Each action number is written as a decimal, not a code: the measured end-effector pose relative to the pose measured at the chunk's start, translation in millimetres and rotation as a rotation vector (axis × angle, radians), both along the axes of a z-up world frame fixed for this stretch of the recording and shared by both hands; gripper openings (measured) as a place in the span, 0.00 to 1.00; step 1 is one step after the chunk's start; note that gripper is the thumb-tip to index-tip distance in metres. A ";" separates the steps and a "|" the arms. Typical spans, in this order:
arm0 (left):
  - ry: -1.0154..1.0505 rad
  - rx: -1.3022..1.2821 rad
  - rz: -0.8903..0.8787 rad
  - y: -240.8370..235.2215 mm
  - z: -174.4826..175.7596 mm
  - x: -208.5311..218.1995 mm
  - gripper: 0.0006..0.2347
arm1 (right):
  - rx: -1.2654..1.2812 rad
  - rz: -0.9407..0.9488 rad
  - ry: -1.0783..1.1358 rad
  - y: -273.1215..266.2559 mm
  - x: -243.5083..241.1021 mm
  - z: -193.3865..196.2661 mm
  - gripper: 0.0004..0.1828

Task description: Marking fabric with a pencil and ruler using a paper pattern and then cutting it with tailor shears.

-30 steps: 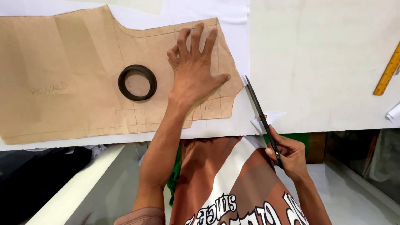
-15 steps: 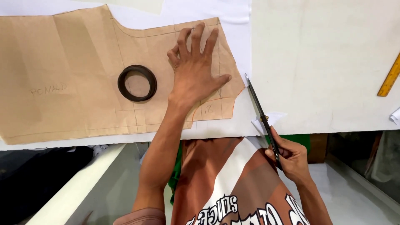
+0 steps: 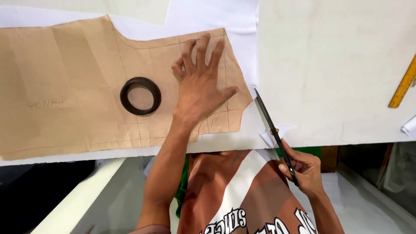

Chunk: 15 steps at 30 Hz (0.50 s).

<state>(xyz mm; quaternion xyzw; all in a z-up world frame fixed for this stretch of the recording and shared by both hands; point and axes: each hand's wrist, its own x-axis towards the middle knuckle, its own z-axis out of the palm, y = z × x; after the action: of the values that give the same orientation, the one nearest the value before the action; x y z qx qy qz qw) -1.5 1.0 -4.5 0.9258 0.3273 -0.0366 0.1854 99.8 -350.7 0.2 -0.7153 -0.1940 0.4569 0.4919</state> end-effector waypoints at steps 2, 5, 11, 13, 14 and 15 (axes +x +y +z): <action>-0.001 0.025 0.001 0.0 -1.3 0.1 0.44 | -0.041 -0.006 0.005 -8.8 -0.8 -0.9 0.36; -0.019 0.032 0.017 1.1 -2.8 1.3 0.45 | -0.109 -0.050 0.013 -20.8 0.6 -5.7 0.37; 0.027 -0.030 -0.001 -0.6 -1.4 2.4 0.44 | -0.023 -0.022 0.040 -1.7 1.6 -5.5 0.36; 0.011 -0.037 0.012 0.1 -1.2 1.8 0.44 | 0.112 0.002 0.077 11.8 2.1 -6.2 0.34; 0.008 -0.029 0.015 0.3 -0.1 2.3 0.44 | 0.120 0.006 0.074 13.6 2.9 -7.2 0.34; 0.007 -0.049 0.018 0.6 0.9 2.5 0.44 | 0.112 -0.008 0.104 15.5 3.5 -8.3 0.34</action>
<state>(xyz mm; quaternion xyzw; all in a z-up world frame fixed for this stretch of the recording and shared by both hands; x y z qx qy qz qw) 1.1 1.6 -3.7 0.9179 0.3353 -0.0460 0.2070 103.3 -335.2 -8.1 -0.6627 -0.1905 0.4800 0.5423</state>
